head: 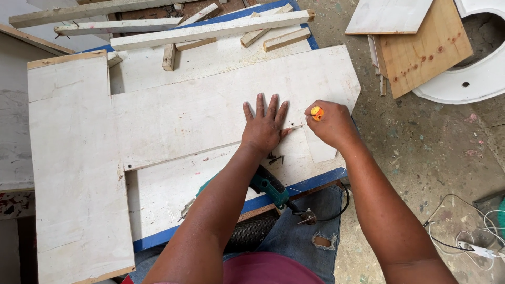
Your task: Assembling wooden structures using a screwdriver and a power drill to fasten components together.
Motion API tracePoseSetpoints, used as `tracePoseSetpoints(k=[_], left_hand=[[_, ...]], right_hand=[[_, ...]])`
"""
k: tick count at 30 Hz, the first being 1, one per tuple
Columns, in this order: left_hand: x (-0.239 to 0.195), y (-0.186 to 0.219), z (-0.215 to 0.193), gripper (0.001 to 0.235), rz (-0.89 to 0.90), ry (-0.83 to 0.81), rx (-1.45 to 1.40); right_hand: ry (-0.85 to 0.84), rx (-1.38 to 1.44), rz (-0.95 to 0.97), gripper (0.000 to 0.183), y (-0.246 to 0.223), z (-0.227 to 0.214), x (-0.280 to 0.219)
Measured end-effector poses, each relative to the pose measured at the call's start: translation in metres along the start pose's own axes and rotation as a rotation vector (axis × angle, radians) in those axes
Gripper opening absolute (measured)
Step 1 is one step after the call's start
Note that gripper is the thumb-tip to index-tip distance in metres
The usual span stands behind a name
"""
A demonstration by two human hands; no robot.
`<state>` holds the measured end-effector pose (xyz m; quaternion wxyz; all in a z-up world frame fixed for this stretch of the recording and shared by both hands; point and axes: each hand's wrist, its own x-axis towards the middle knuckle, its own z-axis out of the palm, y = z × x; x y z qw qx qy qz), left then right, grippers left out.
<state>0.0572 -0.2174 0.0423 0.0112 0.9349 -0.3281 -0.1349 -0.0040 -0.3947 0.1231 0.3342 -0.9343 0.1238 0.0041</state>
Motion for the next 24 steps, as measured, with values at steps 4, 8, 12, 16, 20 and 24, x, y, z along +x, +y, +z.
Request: tracePoseSetpoints(k=[4,8,12,16,20,24], left_hand=[[0.001,0.0,0.003,0.076,0.002,-0.003,0.009],[0.002,0.0,0.001,0.075,0.0,0.004,0.017],[0.001,-0.001,0.001,0.074,0.007,-0.004,0.01],[0.0,-0.001,0.0,0.075,0.005,-0.009,0.001],[0.0,-0.002,0.0,0.074,0.011,-0.002,0.005],[0.001,-0.003,0.002,0.073,0.019,0.008,-0.002]], right_hand=[[0.008,-0.031,-0.054,0.014,0.009,0.003,0.008],[-0.028,-0.034,-0.148,0.012,-0.012,-0.001,0.004],[-0.128,-0.079,-0.297,0.015,0.0,0.01,0.015],[-0.153,-0.125,-0.357,0.015,-0.001,0.016,0.017],[-0.164,-0.174,-0.383,0.015,0.005,0.02,0.017],[-0.152,-0.191,-0.389,0.015,0.015,0.025,0.021]])
